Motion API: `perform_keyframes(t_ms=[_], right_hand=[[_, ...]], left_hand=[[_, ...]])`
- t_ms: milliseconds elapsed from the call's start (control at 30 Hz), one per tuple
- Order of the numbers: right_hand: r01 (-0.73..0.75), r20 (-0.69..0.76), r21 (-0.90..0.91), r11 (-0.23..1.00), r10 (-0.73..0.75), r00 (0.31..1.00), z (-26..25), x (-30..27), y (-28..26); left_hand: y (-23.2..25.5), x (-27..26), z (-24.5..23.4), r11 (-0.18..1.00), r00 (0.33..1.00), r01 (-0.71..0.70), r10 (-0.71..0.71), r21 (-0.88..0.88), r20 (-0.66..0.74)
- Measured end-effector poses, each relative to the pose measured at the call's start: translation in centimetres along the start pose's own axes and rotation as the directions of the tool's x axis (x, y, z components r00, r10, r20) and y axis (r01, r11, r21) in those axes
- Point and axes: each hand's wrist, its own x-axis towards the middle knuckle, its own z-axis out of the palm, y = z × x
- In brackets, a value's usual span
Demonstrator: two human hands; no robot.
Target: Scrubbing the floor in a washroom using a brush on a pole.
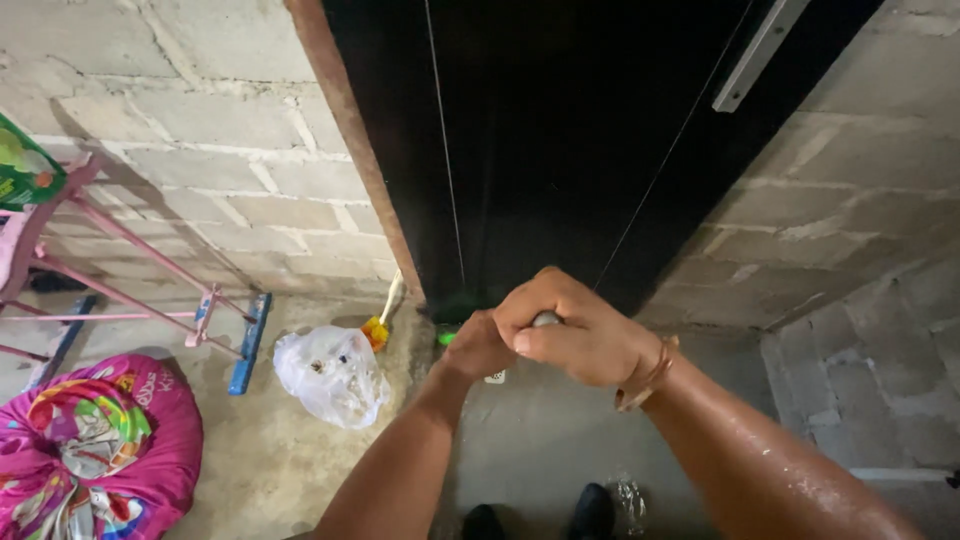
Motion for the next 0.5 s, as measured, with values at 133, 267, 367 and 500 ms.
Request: perform_keyframes(t_ms=[133,267,367,500], right_hand=[[0.010,0.006,-0.045,0.999,-0.009,1.000,2.2,0.7,0.2],[-0.105,0.140,0.026,0.994,0.100,0.985,4.5,1.0,1.2],[-0.081,0.147,0.063,0.995,0.071,0.987,4.3,1.3,0.5],[0.068,0.023,0.019,0.997,-0.069,0.997,3.5,1.7,-1.0]], left_hand=[[-3.8,-1.5,1.2,0.990,0.995,0.079,-0.071,-0.116,0.071],[-4.1,-4.2,2.3,0.948,0.967,0.240,-0.214,-0.209,0.138],[-3.7,-3.8,0.4,0.951,0.984,0.146,-0.110,-0.271,0.144],[-2.2,-3.0,-1.5,0.934,0.954,0.269,-0.225,-0.236,0.195]])
